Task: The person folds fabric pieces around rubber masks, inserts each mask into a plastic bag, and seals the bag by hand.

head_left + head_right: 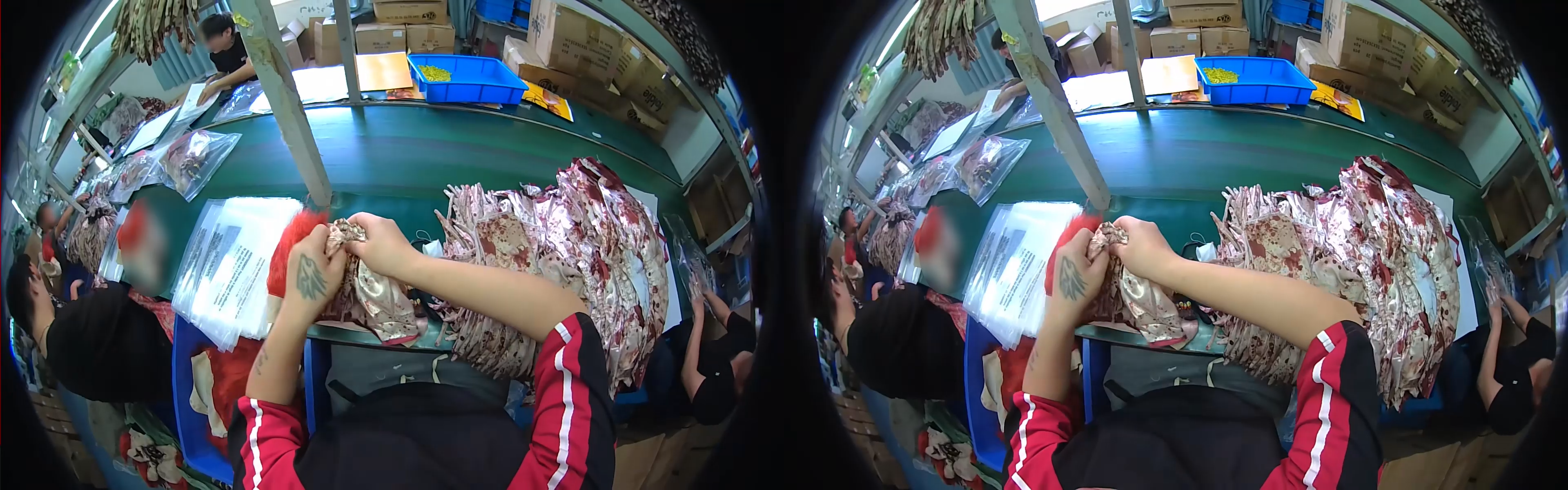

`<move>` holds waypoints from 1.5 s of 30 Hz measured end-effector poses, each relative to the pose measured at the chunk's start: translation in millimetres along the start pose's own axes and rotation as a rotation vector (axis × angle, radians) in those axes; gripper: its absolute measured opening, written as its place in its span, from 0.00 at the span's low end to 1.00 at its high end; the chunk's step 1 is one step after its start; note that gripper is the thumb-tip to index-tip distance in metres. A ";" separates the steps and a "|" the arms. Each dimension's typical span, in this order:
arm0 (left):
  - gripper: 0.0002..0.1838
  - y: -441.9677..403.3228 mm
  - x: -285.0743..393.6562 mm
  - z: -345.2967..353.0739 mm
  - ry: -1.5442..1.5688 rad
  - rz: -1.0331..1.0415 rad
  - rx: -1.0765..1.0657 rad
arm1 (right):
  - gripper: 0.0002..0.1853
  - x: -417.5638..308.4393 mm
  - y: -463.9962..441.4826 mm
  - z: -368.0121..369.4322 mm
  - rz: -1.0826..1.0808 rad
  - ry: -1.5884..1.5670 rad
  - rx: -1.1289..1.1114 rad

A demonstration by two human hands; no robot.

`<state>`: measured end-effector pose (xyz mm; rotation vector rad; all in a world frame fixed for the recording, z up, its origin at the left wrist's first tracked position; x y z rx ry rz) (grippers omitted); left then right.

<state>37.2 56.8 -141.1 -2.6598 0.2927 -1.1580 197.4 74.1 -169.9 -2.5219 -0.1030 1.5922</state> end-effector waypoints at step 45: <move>0.34 -8.0 -65.0 7.0 -0.022 0.450 0.254 | 0.23 77.2 103.1 44.0 0.441 -0.400 0.346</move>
Point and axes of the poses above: each hand's wrist, its own y-axis away from the middle knuckle, its own z-axis out of the palm, x = y × z, the point moved 1 cm from there along -y, towards the middle knuckle, and after that the axes turned 12 degrees about x, right-handed, at the moved point
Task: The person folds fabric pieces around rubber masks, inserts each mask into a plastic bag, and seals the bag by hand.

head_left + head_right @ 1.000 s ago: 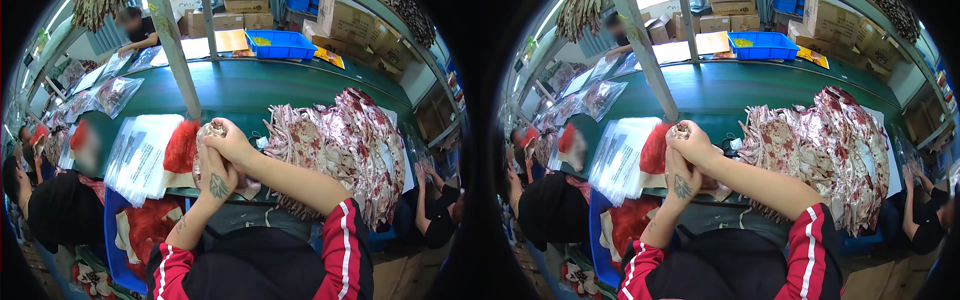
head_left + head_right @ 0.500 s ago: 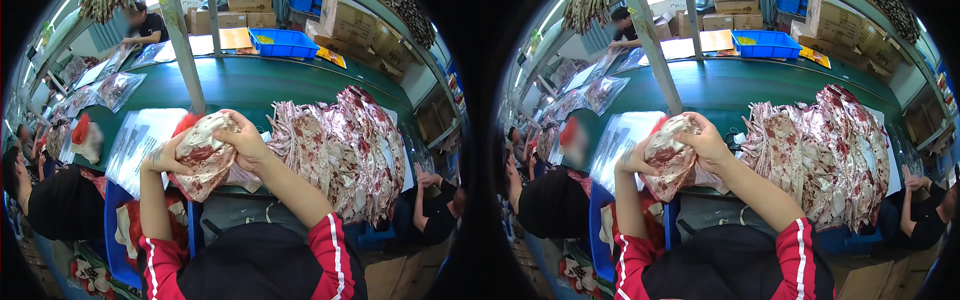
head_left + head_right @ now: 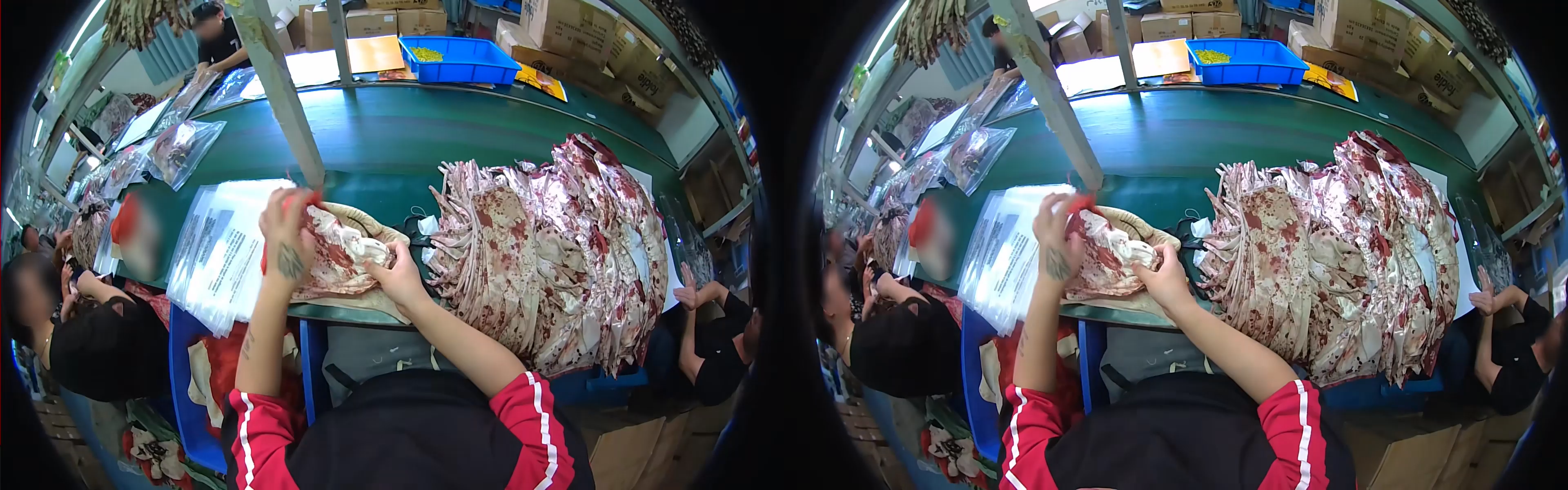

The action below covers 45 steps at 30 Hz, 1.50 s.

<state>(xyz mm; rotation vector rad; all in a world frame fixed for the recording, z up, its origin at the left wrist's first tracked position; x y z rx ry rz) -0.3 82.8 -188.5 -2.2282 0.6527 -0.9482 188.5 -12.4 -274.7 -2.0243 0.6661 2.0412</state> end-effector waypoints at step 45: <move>0.31 3.3 -18.1 -38.2 0.032 -0.156 -0.166 | 0.34 -12.9 42.0 -78.4 -0.821 0.519 0.061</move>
Point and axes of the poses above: each hand's wrist, its own y-axis away from the middle knuckle, its own z-axis out of the palm, x = y × z, the point moved 1 cm from there along -y, towards the middle knuckle, and after that the axes turned 12 degrees about x, right-handed, at the moved point
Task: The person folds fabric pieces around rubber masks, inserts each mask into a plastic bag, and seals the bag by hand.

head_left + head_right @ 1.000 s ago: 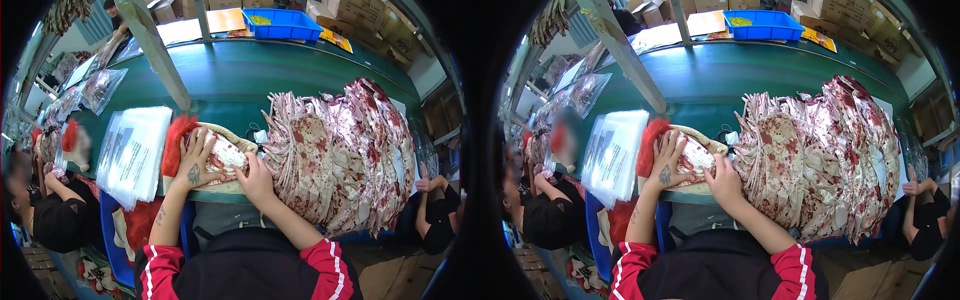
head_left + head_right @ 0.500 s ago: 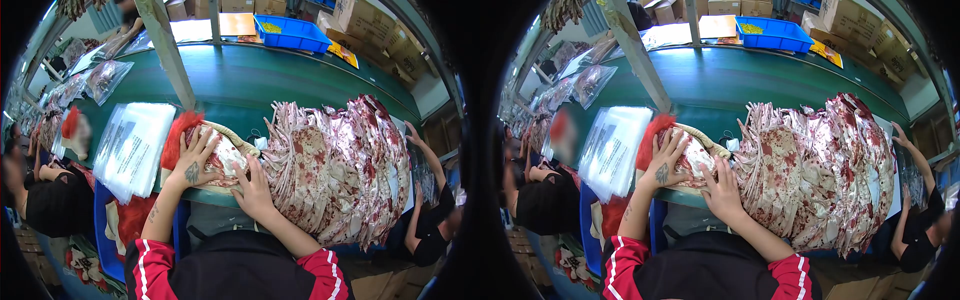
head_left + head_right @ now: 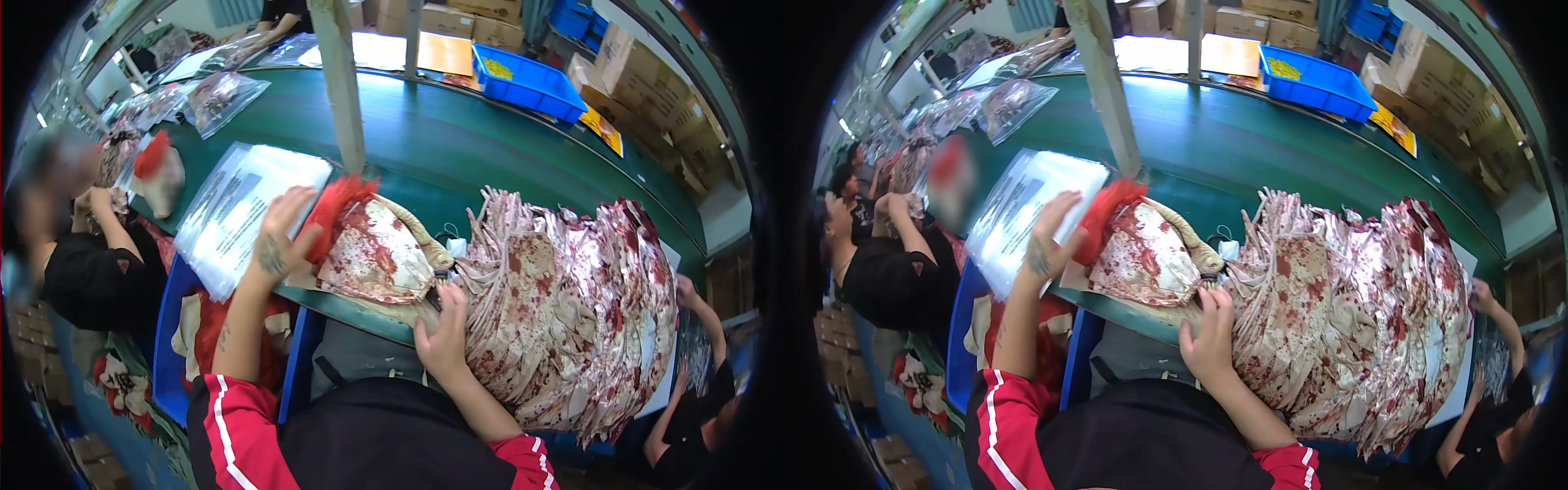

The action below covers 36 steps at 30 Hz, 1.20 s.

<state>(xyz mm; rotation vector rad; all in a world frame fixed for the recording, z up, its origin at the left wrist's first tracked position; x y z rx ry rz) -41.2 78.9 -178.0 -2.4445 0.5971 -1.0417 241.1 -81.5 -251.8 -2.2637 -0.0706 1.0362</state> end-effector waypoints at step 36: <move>0.18 53.3 -179.4 -8.1 -0.476 -0.102 0.076 | 0.15 14.8 18.6 -3.4 0.021 -0.181 0.104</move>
Point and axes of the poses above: each hand's wrist, its own y-axis away from the middle knuckle, its own z-axis out of the palm, x = y × z, the point moved 1 cm from there along -y, towards the middle knuckle, and after that the axes turned 12 degrees about x, right-handed, at the moved point
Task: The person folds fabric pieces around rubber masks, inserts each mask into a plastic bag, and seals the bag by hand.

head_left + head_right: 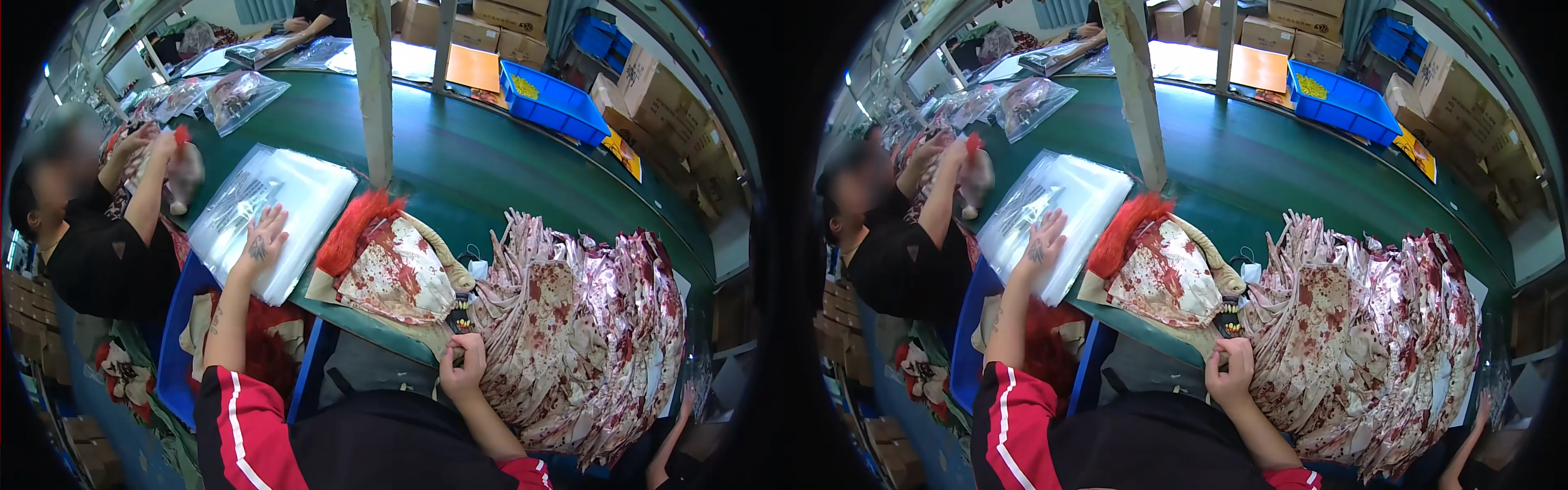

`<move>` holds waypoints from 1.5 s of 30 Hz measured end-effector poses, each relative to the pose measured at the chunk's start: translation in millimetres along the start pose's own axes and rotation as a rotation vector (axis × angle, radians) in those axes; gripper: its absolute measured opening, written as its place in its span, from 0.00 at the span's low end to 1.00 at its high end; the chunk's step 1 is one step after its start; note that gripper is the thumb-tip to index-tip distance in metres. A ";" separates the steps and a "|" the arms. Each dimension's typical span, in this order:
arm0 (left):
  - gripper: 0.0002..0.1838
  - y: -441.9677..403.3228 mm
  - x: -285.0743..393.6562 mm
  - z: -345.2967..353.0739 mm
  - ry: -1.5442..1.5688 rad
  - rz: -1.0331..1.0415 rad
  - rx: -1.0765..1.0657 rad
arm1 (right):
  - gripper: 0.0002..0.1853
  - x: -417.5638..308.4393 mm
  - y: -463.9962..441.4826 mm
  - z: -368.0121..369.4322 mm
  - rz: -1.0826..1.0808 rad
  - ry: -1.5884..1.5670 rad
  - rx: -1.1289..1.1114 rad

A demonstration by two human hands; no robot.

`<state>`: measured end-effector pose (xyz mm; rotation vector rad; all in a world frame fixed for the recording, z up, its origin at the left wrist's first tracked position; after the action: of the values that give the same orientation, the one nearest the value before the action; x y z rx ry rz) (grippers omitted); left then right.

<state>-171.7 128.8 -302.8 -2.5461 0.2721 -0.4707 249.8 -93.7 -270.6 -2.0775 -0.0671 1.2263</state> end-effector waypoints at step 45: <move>0.13 61.8 260.2 -103.0 0.999 -0.403 -0.165 | 0.33 -94.9 -29.6 72.1 0.103 -0.119 -0.306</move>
<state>22.0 -44.5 -182.2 -2.2945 0.1369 -1.9235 150.2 -68.2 -203.5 -2.2888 -0.2169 1.4788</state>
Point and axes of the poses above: each hand's wrist, its own y-axis away from the middle knuckle, its own z-axis out of the palm, x = y × z, the point moved 1 cm from there along -y, towards the middle knuckle, and after that the axes turned 12 degrees about x, right-handed, at the moved point
